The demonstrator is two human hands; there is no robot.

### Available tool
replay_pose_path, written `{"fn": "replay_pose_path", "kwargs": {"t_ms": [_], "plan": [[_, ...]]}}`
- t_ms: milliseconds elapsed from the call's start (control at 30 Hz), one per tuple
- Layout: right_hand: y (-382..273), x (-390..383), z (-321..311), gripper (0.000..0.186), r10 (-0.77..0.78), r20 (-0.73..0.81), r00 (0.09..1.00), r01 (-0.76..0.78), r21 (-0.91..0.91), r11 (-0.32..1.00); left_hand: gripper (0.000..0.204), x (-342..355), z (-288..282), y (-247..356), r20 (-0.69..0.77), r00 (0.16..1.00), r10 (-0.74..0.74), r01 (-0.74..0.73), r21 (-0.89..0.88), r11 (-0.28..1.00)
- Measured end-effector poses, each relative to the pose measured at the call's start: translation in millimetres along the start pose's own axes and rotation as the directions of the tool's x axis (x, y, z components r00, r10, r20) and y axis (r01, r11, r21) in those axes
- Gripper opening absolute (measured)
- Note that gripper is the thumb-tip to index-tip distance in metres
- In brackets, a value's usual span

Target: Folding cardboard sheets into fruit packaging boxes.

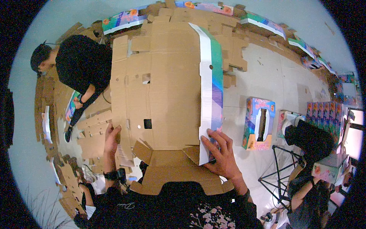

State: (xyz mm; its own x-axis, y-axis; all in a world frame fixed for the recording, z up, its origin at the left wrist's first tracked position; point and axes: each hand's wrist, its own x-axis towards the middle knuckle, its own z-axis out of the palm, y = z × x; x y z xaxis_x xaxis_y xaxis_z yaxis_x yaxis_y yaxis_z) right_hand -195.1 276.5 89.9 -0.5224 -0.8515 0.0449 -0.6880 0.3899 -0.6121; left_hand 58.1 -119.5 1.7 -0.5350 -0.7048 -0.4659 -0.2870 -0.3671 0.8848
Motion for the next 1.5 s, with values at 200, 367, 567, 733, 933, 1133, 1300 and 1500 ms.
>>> {"fn": "replay_pose_path", "kwargs": {"t_ms": [200, 367, 567, 733, 933, 1133, 1300, 1500], "plan": [[0.3, -2.5, 0.6, 0.109, 0.002, 0.006, 1.000, -0.002, -0.009, 1.000, 0.046, -51.5, -32.6, 35.2, 0.082, 0.987, -0.139, 0.126, 0.149, 0.981], [0.4, -1.7, 2.5, 0.100, 0.015, -0.002, 1.000, -0.015, -0.012, 1.000, 0.066, -90.6, -58.9, 70.9, 0.238, 0.920, -0.313, 0.264, 0.215, 0.940], [-5.8, 2.9, 0.5, 0.100, -0.021, -0.034, 0.999, 0.020, -0.021, 1.000, 0.086, -109.0, -27.7, 61.9, 0.460, 0.883, 0.095, 0.135, -0.444, 0.886], [-13.9, 20.1, -1.8, 0.092, -0.108, -0.010, 0.994, 0.104, -0.170, 0.980, 0.094, -116.0, 24.1, 79.7, 0.319, 0.893, 0.317, -0.380, 0.156, 0.912], [-13.5, 34.8, -13.4, 0.097, -0.173, 0.170, 0.970, 0.202, -0.172, 0.964, 0.086, -94.6, 85.5, 102.0, 0.657, 0.556, 0.509, -0.820, 0.532, 0.210], [-15.1, 21.6, -23.4, 0.085, -0.296, 0.398, 0.868, 0.368, -0.118, 0.922, 0.078, -105.9, 114.1, 89.4, 0.867, 0.495, 0.050, -0.866, 0.497, -0.046], [-11.0, 9.3, -46.4, 0.086, -0.251, 0.691, 0.677, 0.580, -0.292, 0.761, 0.073, -99.9, 102.3, 99.9, 0.903, 0.395, -0.171, -0.912, 0.408, 0.048], [11.9, -3.2, -15.8, 0.085, -0.297, 0.405, 0.865, 0.182, 0.298, 0.937, 0.080, -88.7, 93.8, 87.5, 0.904, 0.427, -0.039, -0.718, 0.365, 0.593]]}}
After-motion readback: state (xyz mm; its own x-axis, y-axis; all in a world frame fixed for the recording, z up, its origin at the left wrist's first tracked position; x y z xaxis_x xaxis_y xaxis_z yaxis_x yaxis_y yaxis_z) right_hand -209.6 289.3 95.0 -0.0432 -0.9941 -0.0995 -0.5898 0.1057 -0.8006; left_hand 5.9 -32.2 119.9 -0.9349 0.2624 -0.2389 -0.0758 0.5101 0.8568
